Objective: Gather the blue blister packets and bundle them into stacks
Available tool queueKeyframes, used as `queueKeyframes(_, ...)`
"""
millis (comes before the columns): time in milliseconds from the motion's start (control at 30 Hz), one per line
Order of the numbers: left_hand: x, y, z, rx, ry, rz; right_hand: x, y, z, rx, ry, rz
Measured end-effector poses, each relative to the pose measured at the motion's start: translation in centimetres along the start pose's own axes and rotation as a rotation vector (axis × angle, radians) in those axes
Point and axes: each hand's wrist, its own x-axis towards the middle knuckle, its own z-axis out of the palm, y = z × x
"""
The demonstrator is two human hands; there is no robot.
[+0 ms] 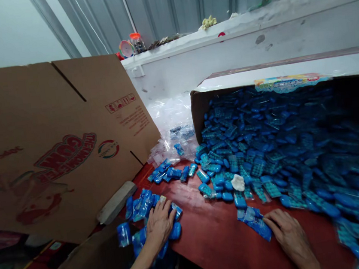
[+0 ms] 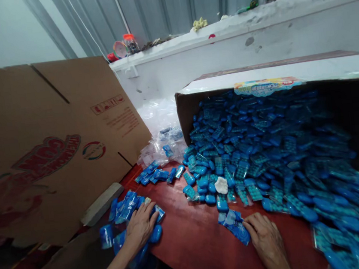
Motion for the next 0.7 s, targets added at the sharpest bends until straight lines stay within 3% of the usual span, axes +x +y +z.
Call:
queueKeyframes(200,-5.6,-4.3,-3.0,-0.002,-0.064,-0.094,-0.7,1.7,1.0,-0.066,0.1,-0.093)
queueKeyframes(300,-5.8,-5.2,-5.2,-0.028,-0.175,-0.199,-0.4,0.6,0.4,-0.144,0.19,-0.158)
queueKeyframes(367,-3.9,-5.2,-6.4,-0.003,-0.166,-0.196,1.0,-2.0,-0.6,-0.162,0.223,-0.197)
queueKeyframes(467,1.9,-5.3,-6.9,-0.11,-0.029,-0.113,5.3,-8.3,-1.5,-0.15,0.148,-0.319)
queueKeyframes(500,4.4,-5.5,-6.5,-0.174,0.0,-0.092,7.3,-10.6,-1.3,-0.167,0.086,-0.367)
queueKeyframes(600,11.2,-6.2,-4.2,-0.303,-0.059,-0.064,13.3,-16.6,0.8,-0.268,-0.099,-0.417)
queueKeyframes(700,15.0,-6.1,-1.4,-0.36,-0.145,-0.051,17.9,-20.2,4.0,-0.43,-0.297,-0.336)
